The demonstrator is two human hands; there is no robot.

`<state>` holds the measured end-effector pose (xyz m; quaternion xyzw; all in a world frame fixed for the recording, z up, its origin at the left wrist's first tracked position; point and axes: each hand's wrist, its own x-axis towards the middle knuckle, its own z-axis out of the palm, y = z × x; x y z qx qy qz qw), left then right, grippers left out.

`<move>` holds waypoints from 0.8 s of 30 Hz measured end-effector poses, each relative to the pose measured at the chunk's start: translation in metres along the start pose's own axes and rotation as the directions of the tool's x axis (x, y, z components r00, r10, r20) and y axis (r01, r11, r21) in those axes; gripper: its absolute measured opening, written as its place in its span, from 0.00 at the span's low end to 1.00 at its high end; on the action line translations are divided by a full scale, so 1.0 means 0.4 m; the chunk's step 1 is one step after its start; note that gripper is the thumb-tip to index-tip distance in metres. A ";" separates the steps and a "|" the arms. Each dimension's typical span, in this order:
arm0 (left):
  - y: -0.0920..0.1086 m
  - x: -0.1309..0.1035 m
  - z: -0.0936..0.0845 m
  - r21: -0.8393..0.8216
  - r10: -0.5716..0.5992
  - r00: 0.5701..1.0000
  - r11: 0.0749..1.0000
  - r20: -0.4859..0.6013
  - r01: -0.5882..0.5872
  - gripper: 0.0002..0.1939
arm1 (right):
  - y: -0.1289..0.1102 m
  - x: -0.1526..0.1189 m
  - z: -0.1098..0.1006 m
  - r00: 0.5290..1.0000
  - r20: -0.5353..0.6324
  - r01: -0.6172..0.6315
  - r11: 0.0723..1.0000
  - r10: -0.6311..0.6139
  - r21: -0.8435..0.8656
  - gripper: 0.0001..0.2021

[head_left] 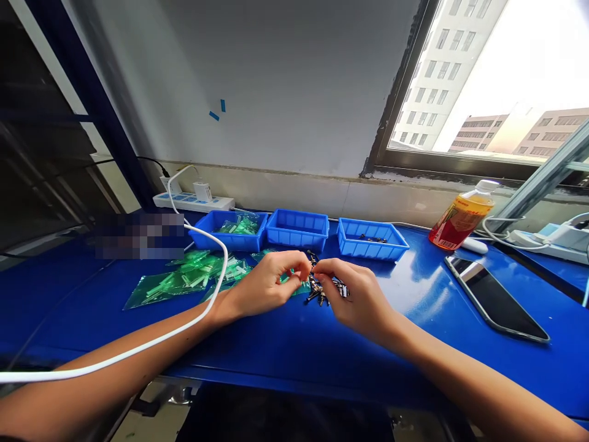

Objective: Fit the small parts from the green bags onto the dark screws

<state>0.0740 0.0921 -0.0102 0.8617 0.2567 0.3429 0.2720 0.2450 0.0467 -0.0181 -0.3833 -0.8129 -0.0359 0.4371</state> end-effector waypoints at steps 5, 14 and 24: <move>-0.004 -0.002 0.008 -0.026 -0.009 0.999 1.000 -0.051 0.008 0.07 | -0.001 -0.002 0.002 0.995 -0.056 -0.076 0.993 0.082 0.093 0.05; 0.010 -0.002 0.018 -0.039 -0.103 0.995 0.994 0.006 0.103 0.12 | 0.000 0.000 0.001 0.985 -0.172 0.004 0.997 0.010 0.081 0.06; 0.004 -0.003 0.014 0.005 -0.121 0.992 0.993 0.019 0.121 0.11 | 0.000 -0.002 0.006 0.992 -0.107 0.071 0.996 -0.065 0.055 0.07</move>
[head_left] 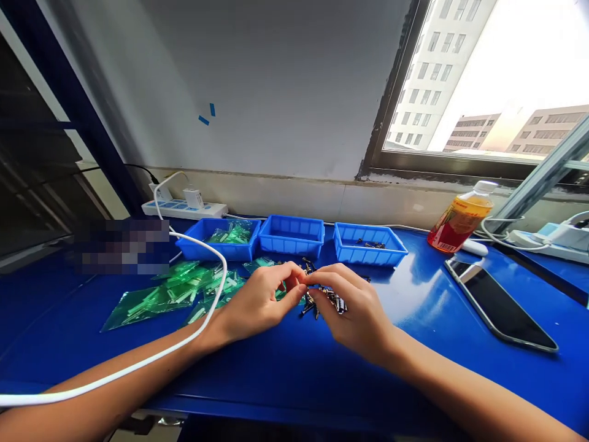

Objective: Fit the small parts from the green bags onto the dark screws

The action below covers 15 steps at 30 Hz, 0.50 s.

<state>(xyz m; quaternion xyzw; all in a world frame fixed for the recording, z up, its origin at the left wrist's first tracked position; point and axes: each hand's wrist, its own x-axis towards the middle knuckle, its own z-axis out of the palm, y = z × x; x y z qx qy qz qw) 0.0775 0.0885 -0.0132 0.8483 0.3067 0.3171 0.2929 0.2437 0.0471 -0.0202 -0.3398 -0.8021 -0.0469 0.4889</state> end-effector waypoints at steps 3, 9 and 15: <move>0.005 -0.001 -0.003 0.000 0.013 0.999 1.000 -0.039 -0.013 0.10 | -0.004 0.001 -0.001 0.998 -0.044 -0.051 0.999 0.050 -0.011 0.08; 0.014 -0.006 0.007 -0.175 0.012 0.998 0.985 0.059 -0.001 0.12 | -0.018 0.011 -0.009 0.995 -0.098 -0.002 0.999 0.007 0.051 0.06; 0.016 -0.007 0.012 -0.253 -0.018 0.998 0.967 0.066 0.035 0.16 | -0.027 0.012 -0.007 0.989 -0.144 0.050 0.998 -0.042 0.048 0.09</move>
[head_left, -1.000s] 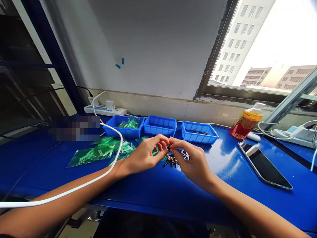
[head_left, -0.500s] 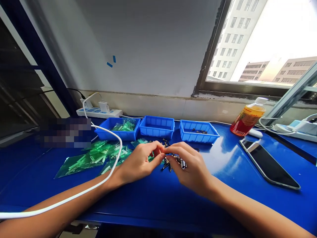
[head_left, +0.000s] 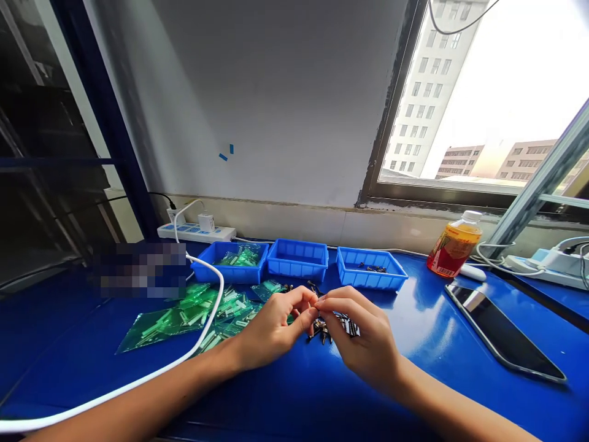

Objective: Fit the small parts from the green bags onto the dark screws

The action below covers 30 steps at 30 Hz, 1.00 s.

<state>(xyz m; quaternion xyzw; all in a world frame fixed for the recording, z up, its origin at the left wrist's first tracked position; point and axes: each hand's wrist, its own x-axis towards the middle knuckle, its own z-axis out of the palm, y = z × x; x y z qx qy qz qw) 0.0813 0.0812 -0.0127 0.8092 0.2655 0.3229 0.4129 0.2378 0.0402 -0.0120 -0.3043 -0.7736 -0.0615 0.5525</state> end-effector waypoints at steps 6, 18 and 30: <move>-0.003 0.001 0.006 -0.007 0.047 0.999 0.999 0.024 -0.047 0.15 | 0.000 -0.003 -0.002 0.999 -0.019 0.032 0.999 -0.032 -0.018 0.09; -0.002 0.009 -0.025 0.194 0.053 0.994 0.981 -0.100 -0.032 0.12 | 0.036 -0.007 0.002 0.993 0.115 -0.006 0.989 0.023 -0.150 0.05; -0.023 0.007 -0.028 0.452 0.160 0.986 0.884 -0.051 -0.120 0.11 | 0.054 -0.015 0.003 0.981 0.188 0.012 0.960 0.042 -0.278 0.08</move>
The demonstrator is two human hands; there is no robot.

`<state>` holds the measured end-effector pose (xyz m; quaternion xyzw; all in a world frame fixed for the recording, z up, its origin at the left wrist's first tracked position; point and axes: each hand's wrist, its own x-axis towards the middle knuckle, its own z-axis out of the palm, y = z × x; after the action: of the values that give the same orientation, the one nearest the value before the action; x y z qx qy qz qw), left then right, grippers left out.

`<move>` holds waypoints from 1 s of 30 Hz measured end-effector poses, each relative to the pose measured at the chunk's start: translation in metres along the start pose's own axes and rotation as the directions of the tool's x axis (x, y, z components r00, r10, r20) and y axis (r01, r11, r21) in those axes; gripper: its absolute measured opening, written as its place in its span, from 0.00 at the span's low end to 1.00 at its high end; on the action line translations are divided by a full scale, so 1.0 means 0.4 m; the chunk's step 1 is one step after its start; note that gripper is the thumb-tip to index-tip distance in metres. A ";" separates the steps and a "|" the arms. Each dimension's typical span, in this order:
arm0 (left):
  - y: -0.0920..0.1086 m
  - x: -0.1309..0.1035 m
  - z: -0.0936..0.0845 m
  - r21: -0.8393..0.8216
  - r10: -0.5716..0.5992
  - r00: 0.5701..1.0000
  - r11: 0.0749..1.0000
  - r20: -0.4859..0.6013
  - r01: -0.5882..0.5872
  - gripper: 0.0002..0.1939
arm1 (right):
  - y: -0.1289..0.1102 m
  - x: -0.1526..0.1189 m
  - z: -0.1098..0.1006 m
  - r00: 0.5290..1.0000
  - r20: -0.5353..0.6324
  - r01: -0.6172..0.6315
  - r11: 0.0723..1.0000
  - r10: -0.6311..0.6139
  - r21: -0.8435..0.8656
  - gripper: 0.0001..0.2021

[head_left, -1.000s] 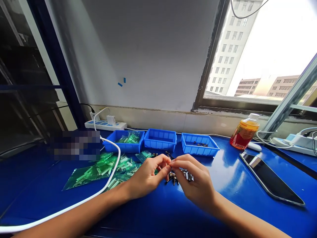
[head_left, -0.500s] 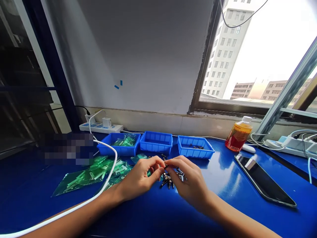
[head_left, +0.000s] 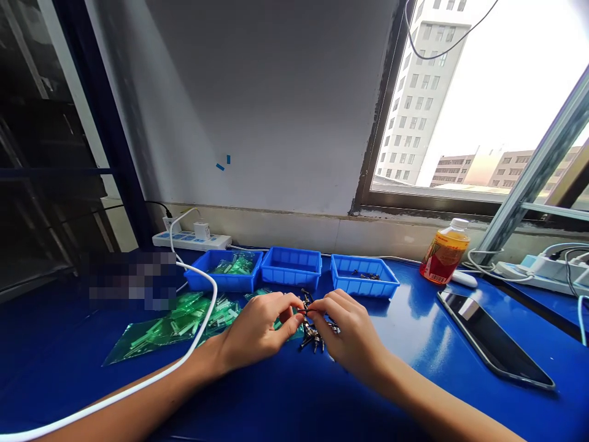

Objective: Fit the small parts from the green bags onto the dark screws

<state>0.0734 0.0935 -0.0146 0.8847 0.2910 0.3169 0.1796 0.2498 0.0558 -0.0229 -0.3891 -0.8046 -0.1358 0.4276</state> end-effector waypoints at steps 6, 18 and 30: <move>0.000 0.007 -0.005 0.022 0.006 1.000 1.000 0.026 -0.006 0.13 | -0.009 0.000 0.000 1.000 0.003 -0.006 1.000 0.006 0.014 0.07; -0.005 0.009 -0.007 -0.086 0.053 0.994 0.995 0.093 -0.045 0.15 | -0.014 -0.002 0.002 0.988 -0.041 0.154 0.982 -0.151 0.110 0.14; 0.001 0.009 -0.010 0.005 0.091 0.992 0.996 0.090 -0.092 0.13 | -0.026 0.007 -0.008 0.980 -0.075 0.194 0.967 -0.184 0.166 0.09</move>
<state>0.0733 0.0960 -0.0100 0.9113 0.2431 0.2835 0.1734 0.2430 0.0485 -0.0176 -0.2679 -0.8336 -0.1171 0.4686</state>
